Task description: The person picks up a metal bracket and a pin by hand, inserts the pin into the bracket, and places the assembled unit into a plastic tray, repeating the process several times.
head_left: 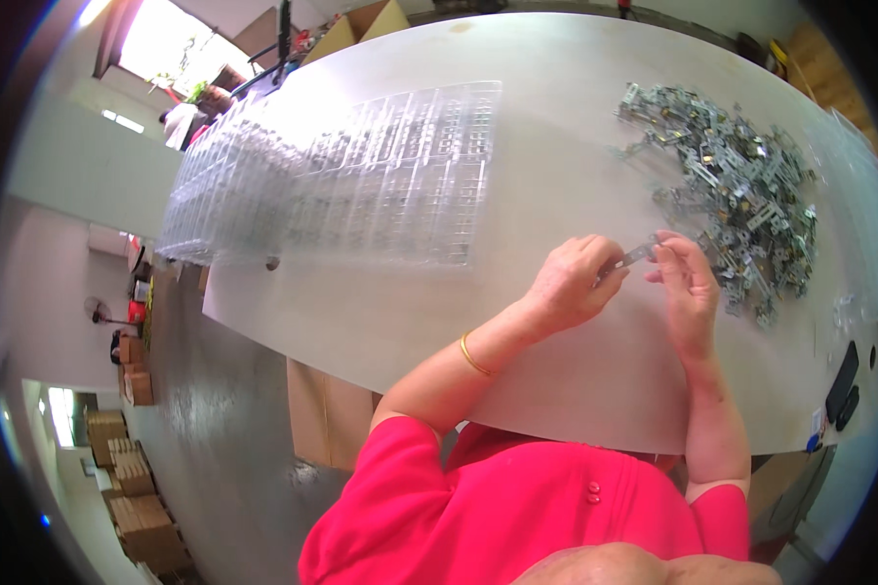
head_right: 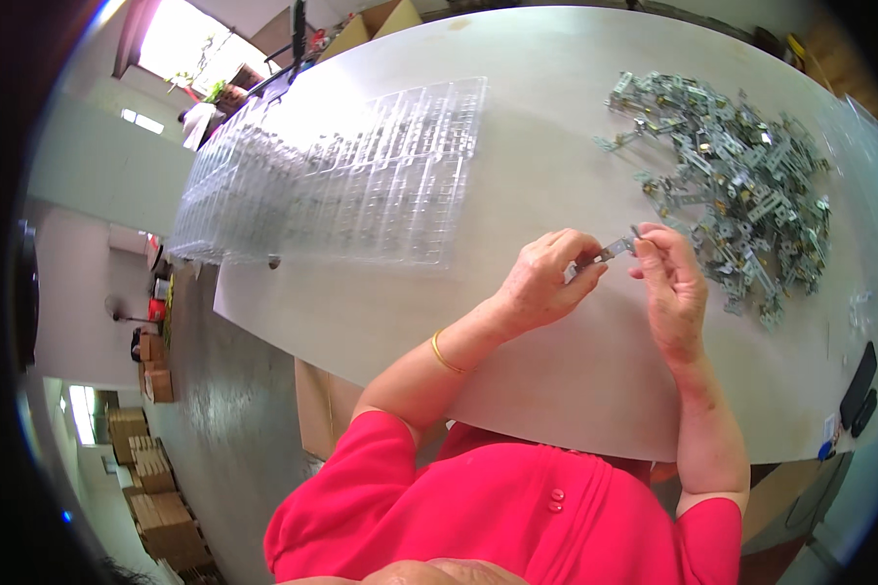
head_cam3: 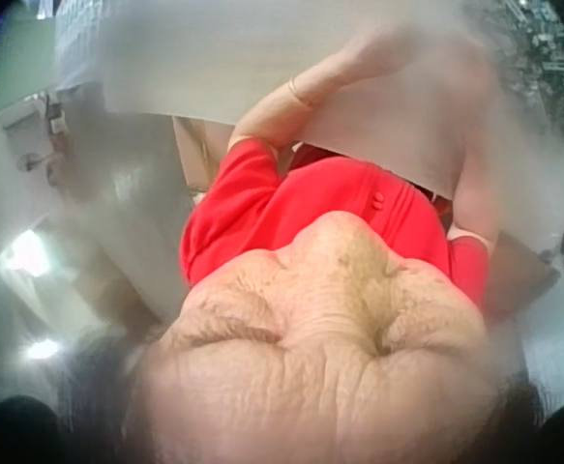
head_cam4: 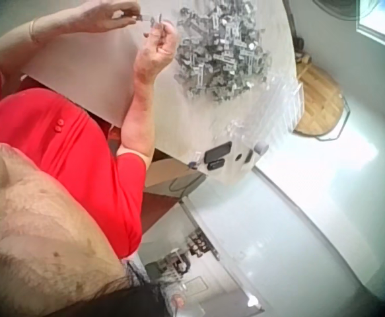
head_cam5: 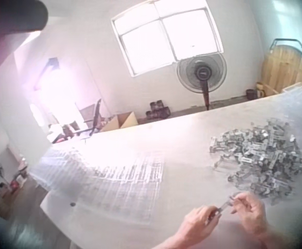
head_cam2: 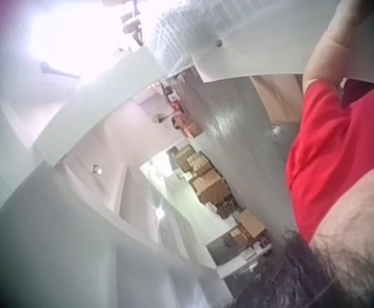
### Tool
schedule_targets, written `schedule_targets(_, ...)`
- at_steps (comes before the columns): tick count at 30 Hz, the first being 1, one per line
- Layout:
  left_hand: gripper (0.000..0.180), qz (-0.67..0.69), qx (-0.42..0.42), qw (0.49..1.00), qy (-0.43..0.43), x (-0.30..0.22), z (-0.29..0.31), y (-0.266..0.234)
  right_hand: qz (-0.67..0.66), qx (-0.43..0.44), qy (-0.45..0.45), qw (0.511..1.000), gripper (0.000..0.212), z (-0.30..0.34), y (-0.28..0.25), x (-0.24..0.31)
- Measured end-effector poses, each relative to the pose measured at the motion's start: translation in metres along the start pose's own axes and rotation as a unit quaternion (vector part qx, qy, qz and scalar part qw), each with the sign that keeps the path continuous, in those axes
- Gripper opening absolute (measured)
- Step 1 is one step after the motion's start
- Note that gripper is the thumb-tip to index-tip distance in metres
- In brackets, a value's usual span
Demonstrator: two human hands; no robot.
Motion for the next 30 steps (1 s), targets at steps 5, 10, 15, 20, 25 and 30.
schedule_targets(5,0.015,0.028,-0.072,0.996,-0.044,0.004,-0.007,-0.022,0.022,0.001,-0.045,0.999,0.01,-0.002,-0.004,0.005)
schedule_targets(10,0.013,0.044,-0.173,0.977,-0.12,0.003,-0.023,-0.076,0.039,0.058,0.005,0.998,0.008,0.0,0.005,-0.007)
schedule_targets(15,0.012,-0.076,-0.209,0.958,-0.183,0.031,-0.008,-0.165,0.054,0.079,0.023,0.995,0.008,0.001,0.011,-0.018)
schedule_targets(20,0.018,-0.198,-0.237,0.917,-0.252,0.084,0.053,-0.279,0.114,0.075,0.003,0.991,0.008,0.003,0.019,-0.012)
schedule_targets(25,0.024,-0.3,-0.232,0.867,-0.324,0.115,0.103,-0.349,0.15,0.087,-0.012,0.985,0.006,0.003,0.019,-0.012)
schedule_targets(30,0.031,-0.35,-0.154,0.831,-0.404,0.123,0.114,-0.355,0.159,0.087,-0.024,0.983,0.008,0.003,0.018,-0.013)
Point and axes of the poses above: each hand's wrist, its own z-axis away from the middle knuckle, its own y-axis out of the palm, x = y × z, the point moved 4 cm from there along -z, towards the middle knuckle, and after that the axes turned 12 degrees about y, right-handed, at the moved point
